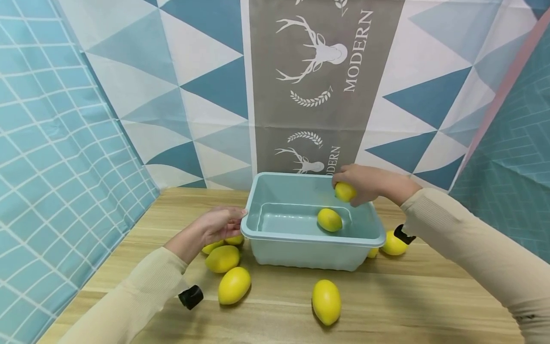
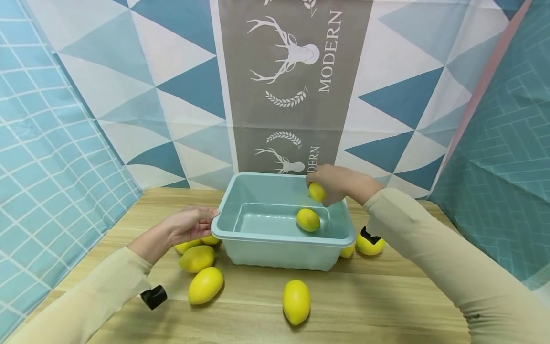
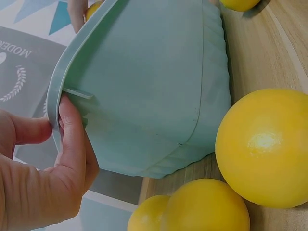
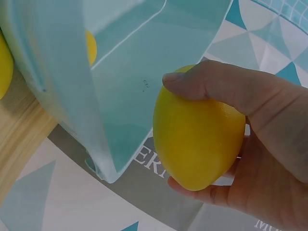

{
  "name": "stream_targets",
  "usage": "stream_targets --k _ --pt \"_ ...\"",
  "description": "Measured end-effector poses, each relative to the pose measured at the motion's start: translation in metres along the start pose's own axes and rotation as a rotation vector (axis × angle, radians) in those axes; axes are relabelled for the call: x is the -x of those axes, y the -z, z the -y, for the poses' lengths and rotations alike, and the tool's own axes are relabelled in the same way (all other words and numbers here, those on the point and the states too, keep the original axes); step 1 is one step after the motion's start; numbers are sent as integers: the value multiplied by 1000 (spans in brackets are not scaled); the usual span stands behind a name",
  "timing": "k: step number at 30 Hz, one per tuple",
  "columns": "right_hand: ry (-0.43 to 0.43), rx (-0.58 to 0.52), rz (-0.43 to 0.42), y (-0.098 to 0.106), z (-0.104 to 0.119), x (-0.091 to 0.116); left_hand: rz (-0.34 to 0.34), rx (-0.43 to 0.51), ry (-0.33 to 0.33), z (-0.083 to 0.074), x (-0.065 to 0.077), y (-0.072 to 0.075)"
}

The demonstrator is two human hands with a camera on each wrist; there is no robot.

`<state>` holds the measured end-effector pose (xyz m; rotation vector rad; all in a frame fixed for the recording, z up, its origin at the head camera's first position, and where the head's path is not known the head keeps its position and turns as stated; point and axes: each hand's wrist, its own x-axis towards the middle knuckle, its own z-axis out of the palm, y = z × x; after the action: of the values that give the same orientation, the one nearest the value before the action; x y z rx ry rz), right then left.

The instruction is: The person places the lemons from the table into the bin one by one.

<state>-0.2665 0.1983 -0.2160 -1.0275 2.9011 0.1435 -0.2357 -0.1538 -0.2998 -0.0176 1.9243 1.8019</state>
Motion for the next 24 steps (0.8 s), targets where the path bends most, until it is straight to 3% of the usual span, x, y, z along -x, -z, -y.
stream_targets --k 10,24 --pt "26 -1 22 -1 5 -12 18 15 1 1 1 0" --pt "99 1 -16 -5 6 -31 20 25 -9 1 0 -1"
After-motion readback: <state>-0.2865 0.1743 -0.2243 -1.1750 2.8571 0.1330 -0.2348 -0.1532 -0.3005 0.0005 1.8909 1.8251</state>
